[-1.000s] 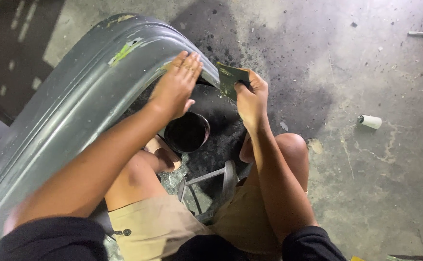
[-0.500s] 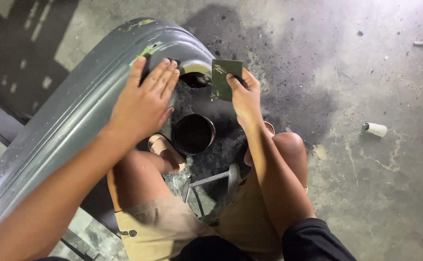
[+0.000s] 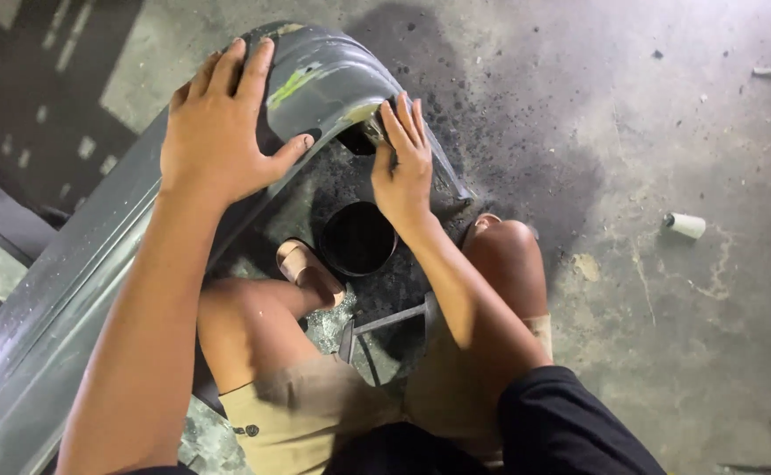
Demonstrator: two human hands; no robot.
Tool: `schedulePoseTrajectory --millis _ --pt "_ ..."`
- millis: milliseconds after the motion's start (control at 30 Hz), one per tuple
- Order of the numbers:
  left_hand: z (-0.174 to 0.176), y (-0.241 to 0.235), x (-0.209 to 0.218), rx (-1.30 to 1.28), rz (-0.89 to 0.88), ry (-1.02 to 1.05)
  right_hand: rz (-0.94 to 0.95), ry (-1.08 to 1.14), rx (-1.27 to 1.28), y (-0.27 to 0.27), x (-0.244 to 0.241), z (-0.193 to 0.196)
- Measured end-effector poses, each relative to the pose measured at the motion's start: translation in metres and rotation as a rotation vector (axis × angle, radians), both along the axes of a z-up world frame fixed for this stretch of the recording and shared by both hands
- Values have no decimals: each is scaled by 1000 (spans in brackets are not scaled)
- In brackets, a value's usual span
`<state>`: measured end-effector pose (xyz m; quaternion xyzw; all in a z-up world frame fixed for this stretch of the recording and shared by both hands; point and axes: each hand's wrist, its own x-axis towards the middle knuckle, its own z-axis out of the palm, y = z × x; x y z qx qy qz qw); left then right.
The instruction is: Wet sanding the inner edge of a car bumper using sandpaper to prepare the surface.
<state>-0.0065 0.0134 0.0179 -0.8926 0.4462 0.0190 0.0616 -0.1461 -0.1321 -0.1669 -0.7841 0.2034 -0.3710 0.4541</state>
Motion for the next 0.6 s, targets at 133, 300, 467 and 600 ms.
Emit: schedulePoseTrajectory --millis 133,300,467,600 --pt "-1 -2 2 -3 20 18 54 28 90 22 7 21" --pt "0 -2 2 -3 12 46 161 213 -182 28 3 22" --pt "0 -3 4 -2 27 54 103 118 52 40 5 47" --pt "-1 -5 3 -46 -7 52 222 208 338 28 14 13"
